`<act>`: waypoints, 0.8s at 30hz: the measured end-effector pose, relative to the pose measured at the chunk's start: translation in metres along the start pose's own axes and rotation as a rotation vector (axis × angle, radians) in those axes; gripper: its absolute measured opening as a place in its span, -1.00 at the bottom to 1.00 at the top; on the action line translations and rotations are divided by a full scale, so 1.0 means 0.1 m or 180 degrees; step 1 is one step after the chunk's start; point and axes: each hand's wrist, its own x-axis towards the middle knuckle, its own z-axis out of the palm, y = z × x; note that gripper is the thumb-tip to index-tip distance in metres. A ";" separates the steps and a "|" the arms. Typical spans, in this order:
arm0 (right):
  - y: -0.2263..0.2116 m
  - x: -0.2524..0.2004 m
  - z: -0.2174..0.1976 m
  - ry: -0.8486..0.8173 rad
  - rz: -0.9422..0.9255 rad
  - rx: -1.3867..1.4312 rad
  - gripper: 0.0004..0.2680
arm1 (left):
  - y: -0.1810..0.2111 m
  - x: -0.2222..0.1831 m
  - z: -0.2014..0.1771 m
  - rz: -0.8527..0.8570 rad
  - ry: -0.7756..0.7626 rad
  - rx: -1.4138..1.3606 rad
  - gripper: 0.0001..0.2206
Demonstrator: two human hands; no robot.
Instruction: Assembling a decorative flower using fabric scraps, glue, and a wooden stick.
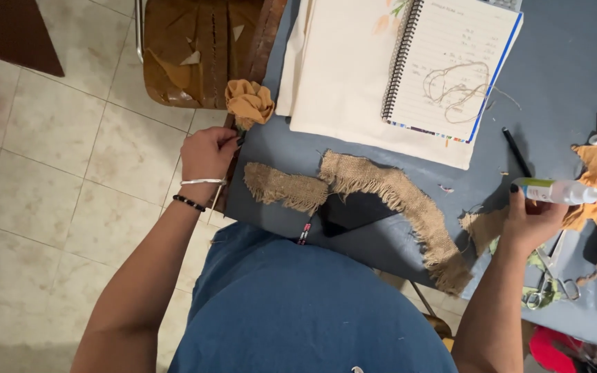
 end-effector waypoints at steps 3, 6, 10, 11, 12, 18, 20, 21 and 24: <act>-0.09 -0.09 -0.06 -0.0096 0.0163 0.0392 -0.66 | 0.07 -0.12 -0.21 -0.0099 0.0048 -0.0181 -0.81; -0.38 -0.35 -0.22 0.0430 -0.0510 0.0020 -0.67 | 0.21 -0.33 -0.53 0.0053 0.0065 -0.0187 -0.81; -1.50 -1.01 -0.10 -0.0133 0.0339 0.0689 -0.86 | 0.37 -0.62 -0.59 -0.0030 -0.0049 -0.1274 -0.86; -1.84 -1.20 0.00 -0.0758 0.0617 0.0875 -0.86 | 0.39 -0.68 -0.53 -0.0257 -0.0111 -0.1913 -0.85; -2.18 -1.37 0.15 -0.0739 0.0626 0.0861 -0.86 | 0.44 -0.70 -0.46 -0.0244 -0.0131 -0.1920 -0.85; -3.33 -2.12 0.93 -0.2850 0.0020 0.1953 -0.75 | 0.52 -0.77 -0.08 0.0022 -0.0364 -0.2815 -0.88; -3.44 -2.23 1.01 -0.2702 0.0116 0.1919 -0.85 | 0.45 -0.77 0.02 0.0230 -0.0293 -0.2942 -0.90; -3.49 -2.27 1.03 -0.2683 0.0135 0.1905 -0.85 | 0.45 -0.76 0.00 0.0235 -0.0321 -0.2949 -0.90; -3.56 -2.38 1.02 -0.2553 0.0520 0.1959 -0.91 | 0.43 -0.75 -0.15 0.0335 -0.0418 -0.3001 -0.89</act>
